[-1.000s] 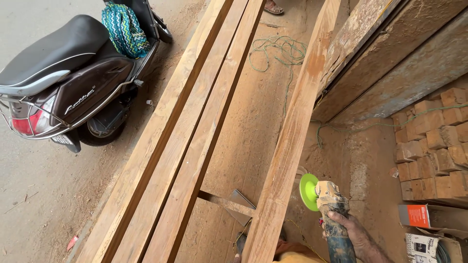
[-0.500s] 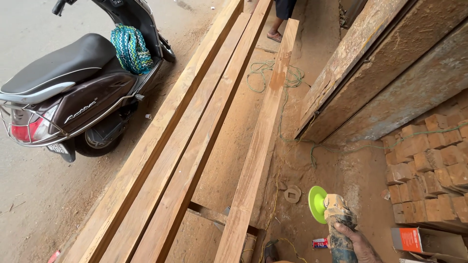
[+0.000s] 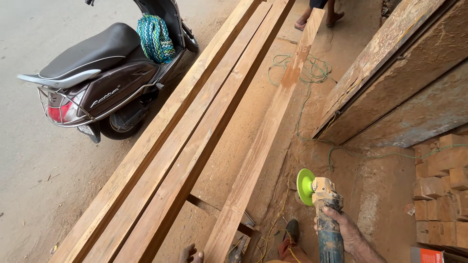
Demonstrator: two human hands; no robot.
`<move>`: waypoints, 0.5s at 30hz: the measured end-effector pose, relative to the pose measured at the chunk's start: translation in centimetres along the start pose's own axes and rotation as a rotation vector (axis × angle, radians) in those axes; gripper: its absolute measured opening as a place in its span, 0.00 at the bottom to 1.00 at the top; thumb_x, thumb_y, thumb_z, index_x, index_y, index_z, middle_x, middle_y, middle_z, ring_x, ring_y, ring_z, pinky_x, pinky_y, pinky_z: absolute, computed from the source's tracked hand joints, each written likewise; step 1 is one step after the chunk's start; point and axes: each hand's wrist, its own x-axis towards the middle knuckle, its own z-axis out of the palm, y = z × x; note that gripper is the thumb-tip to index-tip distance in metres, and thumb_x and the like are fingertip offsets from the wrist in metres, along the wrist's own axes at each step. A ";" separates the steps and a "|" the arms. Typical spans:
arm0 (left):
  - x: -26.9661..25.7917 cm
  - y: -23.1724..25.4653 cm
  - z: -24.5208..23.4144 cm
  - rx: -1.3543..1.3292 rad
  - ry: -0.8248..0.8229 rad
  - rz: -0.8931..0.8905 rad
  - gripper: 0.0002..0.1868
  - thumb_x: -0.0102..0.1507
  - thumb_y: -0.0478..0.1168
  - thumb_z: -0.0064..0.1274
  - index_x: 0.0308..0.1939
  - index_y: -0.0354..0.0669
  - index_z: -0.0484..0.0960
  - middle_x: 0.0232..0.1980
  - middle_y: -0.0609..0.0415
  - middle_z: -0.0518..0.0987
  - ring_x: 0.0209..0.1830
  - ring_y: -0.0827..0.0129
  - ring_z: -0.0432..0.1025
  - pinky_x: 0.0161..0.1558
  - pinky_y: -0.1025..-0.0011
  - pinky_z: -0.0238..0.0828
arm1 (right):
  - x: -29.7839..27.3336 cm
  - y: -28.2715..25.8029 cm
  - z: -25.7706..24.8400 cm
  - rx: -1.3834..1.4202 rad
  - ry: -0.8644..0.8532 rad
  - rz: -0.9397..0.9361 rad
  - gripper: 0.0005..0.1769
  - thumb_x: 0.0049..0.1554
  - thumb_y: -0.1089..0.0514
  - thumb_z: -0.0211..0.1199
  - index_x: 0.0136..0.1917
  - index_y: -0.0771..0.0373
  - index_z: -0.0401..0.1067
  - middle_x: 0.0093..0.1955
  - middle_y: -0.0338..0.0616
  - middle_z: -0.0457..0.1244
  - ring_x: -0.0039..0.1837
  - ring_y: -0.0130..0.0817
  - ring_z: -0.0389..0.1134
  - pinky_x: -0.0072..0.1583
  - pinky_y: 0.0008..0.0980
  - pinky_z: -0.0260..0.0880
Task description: The person sands a piece of wood using a handheld angle grinder with a sanding disc.
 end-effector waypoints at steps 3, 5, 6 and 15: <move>-2.6 13.3 -3.7 0.155 0.004 -0.016 0.42 0.57 0.70 0.55 0.62 0.43 0.78 0.49 0.37 0.82 0.50 0.48 0.78 0.54 0.47 0.75 | 2.5 -2.8 -1.8 0.007 -0.122 -0.043 0.39 0.45 0.37 0.69 0.56 0.71 0.70 0.41 0.54 0.69 0.40 0.43 0.74 0.44 0.47 0.78; -5.8 17.3 -4.5 0.310 0.000 -0.010 0.39 0.59 0.69 0.54 0.61 0.43 0.78 0.47 0.36 0.81 0.50 0.48 0.77 0.53 0.48 0.74 | 3.1 -5.0 -4.3 0.005 -0.183 -0.056 0.40 0.45 0.37 0.69 0.56 0.72 0.69 0.42 0.53 0.69 0.41 0.43 0.74 0.44 0.46 0.79; -5.0 15.8 -3.2 0.276 0.160 -0.103 0.34 0.61 0.67 0.53 0.54 0.42 0.81 0.41 0.39 0.81 0.44 0.50 0.78 0.49 0.51 0.77 | 3.7 -6.4 -5.0 -0.009 -0.194 -0.082 0.40 0.44 0.37 0.70 0.58 0.69 0.68 0.42 0.54 0.69 0.42 0.42 0.74 0.45 0.47 0.80; -3.1 9.6 -2.6 0.236 0.396 -0.185 0.28 0.70 0.62 0.50 0.39 0.39 0.86 0.33 0.35 0.82 0.35 0.52 0.81 0.48 0.55 0.80 | 6.7 -14.9 -14.2 0.065 -0.235 -0.177 0.42 0.44 0.39 0.72 0.63 0.67 0.66 0.47 0.55 0.69 0.46 0.44 0.74 0.49 0.49 0.79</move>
